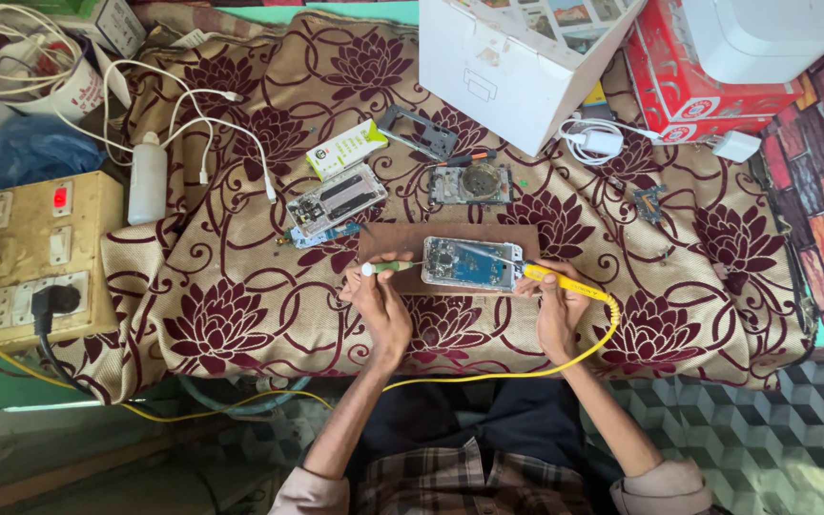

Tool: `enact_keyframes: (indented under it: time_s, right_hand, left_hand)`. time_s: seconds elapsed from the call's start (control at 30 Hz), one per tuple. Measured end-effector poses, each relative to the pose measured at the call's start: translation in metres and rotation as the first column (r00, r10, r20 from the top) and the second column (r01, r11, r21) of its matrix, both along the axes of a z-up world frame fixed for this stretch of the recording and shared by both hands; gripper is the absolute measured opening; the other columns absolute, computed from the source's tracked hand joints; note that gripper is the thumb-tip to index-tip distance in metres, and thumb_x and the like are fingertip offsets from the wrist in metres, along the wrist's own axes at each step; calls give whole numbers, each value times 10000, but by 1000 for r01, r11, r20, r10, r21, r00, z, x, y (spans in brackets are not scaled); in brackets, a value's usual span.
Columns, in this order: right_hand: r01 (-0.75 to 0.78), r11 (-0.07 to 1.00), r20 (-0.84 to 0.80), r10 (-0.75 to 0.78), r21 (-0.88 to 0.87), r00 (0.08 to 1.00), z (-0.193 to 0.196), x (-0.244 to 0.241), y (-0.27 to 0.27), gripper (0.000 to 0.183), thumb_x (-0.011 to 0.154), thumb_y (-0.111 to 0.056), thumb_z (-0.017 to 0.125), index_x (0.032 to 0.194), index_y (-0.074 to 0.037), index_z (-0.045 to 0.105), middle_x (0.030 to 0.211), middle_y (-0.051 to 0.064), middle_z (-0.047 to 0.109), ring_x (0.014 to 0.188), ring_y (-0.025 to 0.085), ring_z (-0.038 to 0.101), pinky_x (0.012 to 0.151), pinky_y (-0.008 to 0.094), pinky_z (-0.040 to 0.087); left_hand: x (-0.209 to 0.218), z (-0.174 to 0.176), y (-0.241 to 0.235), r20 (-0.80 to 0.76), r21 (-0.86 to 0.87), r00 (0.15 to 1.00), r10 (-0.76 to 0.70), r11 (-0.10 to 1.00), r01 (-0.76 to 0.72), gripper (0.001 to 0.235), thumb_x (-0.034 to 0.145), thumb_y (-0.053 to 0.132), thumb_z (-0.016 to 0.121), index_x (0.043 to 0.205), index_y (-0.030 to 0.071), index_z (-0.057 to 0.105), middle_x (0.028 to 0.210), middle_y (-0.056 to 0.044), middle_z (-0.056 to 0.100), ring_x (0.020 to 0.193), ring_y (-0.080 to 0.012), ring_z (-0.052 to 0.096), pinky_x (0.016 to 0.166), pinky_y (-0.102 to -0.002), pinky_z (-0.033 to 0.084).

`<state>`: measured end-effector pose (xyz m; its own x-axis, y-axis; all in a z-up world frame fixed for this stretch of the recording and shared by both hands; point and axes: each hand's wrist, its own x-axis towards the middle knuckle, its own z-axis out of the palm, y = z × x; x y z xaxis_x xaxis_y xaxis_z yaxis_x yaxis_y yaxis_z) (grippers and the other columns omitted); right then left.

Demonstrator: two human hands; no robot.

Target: The person uses a soldering iron and a small tool to work on the internal components of a disassembled mobile phone. They repeatedly apply heat and manipulate parts on the circuit board while seated on the floor.

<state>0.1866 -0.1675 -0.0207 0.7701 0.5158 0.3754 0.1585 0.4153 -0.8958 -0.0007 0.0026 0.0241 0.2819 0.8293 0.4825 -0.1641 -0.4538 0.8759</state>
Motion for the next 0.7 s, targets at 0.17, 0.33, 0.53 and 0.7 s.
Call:
enact_keyframes:
  time_s: [0.17,0.33,0.53,0.7]
  right_hand:
    - [5,998,21,-4,-60,1000,5,-1,-1,288,1104,-215,572,1199,55,602,873,152,716,767,193,712,710,285,540]
    - [3,989,76,9,-148,997,7,-1,-2,297,1094,-221,585,1192,58,614,915,161,732,807,192,718,714,285,547]
    - [4,993,42,2,-121,999,8,-4,-2,309,1102,-229,585,1213,59,607,923,157,731,813,180,710,740,278,547]
    - [-7,994,24,10,-105,1000,8,-4,-1,315,1099,-228,590,1222,62,599,933,155,722,816,175,707,760,279,557]
  left_hand:
    - [-3,2,-2,-23,-21,1000,1,1000,-1,203,1117,71,396,1002,-21,537,1107,-155,663,1020,-227,717,882,-346,496]
    - [-6,2,-2,-210,125,974,86,990,-61,256,1099,79,391,965,-2,594,1029,-112,788,895,-234,679,848,-387,386]
    - [-3,4,-2,43,-76,998,-50,996,54,195,1111,95,378,1040,41,552,1134,-79,670,1047,-204,696,925,-349,493]
    - [-5,11,-2,-134,133,989,67,990,-49,210,1094,18,404,1005,-17,591,1063,-128,763,1026,-240,596,928,-367,395]
